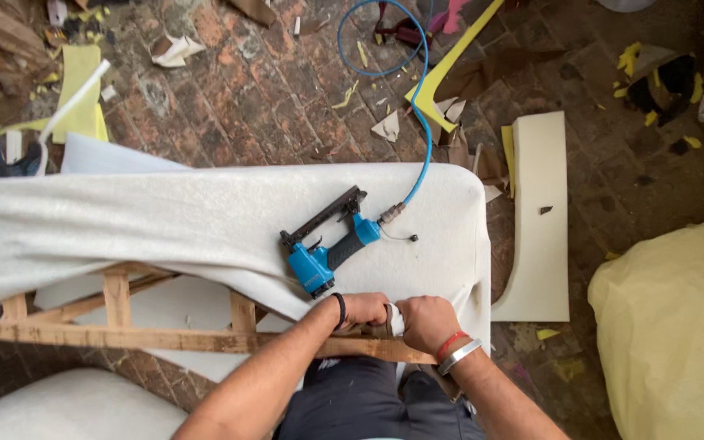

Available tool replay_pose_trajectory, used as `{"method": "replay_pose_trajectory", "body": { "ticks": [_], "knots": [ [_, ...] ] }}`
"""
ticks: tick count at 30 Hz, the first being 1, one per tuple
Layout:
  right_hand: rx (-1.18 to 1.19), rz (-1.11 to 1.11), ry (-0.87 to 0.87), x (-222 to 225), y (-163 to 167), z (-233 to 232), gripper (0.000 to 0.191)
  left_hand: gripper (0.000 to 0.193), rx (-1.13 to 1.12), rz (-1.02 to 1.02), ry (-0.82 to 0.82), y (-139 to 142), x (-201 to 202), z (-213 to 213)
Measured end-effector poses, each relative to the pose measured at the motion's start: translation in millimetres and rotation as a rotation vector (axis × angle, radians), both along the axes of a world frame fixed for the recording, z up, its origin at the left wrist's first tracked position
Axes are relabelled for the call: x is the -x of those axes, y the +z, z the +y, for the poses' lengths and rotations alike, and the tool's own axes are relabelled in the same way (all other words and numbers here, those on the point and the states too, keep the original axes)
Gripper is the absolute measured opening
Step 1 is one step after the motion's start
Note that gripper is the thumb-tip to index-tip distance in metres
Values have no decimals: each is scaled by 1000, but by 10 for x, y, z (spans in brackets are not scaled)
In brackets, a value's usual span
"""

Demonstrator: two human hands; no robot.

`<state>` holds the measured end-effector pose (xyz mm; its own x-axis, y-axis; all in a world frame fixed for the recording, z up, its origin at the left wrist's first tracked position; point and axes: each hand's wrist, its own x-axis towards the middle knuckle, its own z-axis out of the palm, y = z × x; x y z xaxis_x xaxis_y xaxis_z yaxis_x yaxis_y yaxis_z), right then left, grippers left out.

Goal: The person smooths a large piece of light-colored fabric over a foam-covered wooden frame, then uses a pneumatic staple gun to attach the fabric to the frame. They repeatedly pull, fold, and staple the fabric along the edges and corners to secure it.

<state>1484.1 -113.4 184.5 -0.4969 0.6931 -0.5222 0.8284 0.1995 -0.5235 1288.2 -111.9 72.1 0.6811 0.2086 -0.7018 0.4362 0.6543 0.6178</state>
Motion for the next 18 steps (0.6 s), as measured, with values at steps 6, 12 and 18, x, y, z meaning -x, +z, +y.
{"method": "replay_pose_trajectory", "body": {
  "ticks": [6, 12, 18],
  "knots": [
    [-70, 0, -70, -18, -296, 37, 16, 15, -155, 329, -33, -64, -93, 94],
    [-251, 403, -681, -419, -101, -519, 41, 40, -129, 177, 98, -72, -126, -12],
    [281, 611, -1666, -749, -485, -519, 51, 40, -178, 213, 4, -47, -106, -60]
  ]
}}
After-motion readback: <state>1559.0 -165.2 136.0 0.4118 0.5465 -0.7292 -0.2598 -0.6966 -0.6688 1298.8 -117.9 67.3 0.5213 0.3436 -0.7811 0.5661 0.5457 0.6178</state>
